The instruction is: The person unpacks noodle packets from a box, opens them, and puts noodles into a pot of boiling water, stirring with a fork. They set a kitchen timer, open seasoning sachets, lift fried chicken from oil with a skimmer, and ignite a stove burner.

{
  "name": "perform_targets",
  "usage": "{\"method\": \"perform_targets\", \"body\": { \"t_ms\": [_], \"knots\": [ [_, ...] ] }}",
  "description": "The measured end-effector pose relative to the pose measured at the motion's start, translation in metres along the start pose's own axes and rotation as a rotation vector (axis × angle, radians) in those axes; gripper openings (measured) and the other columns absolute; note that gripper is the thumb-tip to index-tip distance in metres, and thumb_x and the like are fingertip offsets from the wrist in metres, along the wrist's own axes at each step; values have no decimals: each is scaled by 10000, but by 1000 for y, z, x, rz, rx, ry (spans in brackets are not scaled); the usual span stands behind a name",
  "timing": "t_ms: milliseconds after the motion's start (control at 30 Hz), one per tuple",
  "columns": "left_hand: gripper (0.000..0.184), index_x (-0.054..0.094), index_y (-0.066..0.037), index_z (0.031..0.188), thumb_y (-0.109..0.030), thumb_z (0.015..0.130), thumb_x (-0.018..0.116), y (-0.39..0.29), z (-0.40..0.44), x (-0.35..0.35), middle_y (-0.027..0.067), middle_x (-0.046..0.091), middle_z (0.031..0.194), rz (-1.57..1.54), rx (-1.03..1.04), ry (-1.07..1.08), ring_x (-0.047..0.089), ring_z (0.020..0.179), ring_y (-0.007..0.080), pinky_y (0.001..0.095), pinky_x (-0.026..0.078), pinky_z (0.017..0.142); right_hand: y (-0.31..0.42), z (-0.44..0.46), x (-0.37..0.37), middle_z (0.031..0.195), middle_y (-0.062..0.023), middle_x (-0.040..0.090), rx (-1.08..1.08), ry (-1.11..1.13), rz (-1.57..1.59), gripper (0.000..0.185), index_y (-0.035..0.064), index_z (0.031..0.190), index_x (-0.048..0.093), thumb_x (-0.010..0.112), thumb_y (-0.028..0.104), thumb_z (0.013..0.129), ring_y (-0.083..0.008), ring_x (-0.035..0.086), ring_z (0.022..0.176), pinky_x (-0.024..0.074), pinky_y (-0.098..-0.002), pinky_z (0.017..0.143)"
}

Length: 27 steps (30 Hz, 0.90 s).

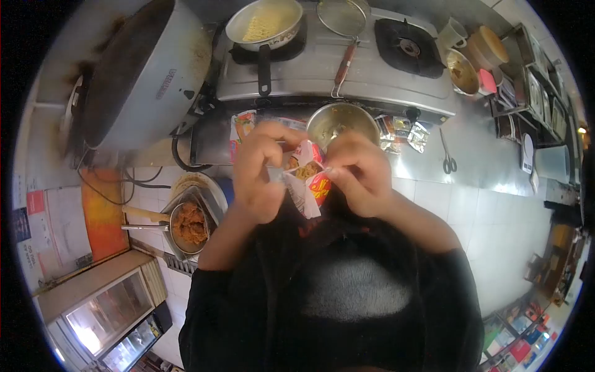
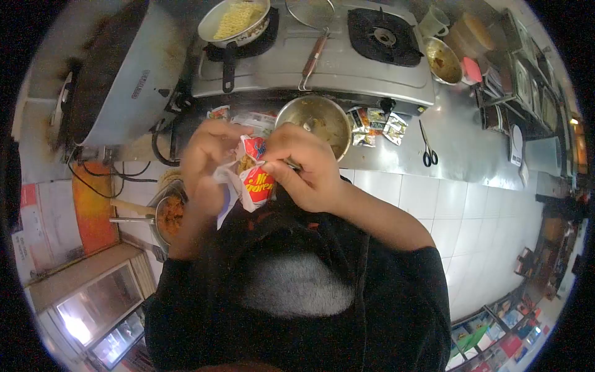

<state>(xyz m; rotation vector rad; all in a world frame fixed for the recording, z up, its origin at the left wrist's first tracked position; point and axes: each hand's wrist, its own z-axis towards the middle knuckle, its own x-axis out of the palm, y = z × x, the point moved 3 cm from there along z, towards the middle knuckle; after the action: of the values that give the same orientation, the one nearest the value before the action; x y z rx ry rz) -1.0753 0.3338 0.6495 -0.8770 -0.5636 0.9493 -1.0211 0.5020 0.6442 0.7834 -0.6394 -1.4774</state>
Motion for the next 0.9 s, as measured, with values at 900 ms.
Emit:
{"method": "perform_targets", "body": {
  "t_ms": [900],
  "knots": [
    [88,625,-51,862,-69,777,639,-55,14,-13,185,534,1223,605,-36,496,540,1064,327,380,436,874,3,-6,4,865,-124,616,74,47,-58,69,23,879,633,662,41,819,-268,614,812,481,-345,717]
  ]
}}
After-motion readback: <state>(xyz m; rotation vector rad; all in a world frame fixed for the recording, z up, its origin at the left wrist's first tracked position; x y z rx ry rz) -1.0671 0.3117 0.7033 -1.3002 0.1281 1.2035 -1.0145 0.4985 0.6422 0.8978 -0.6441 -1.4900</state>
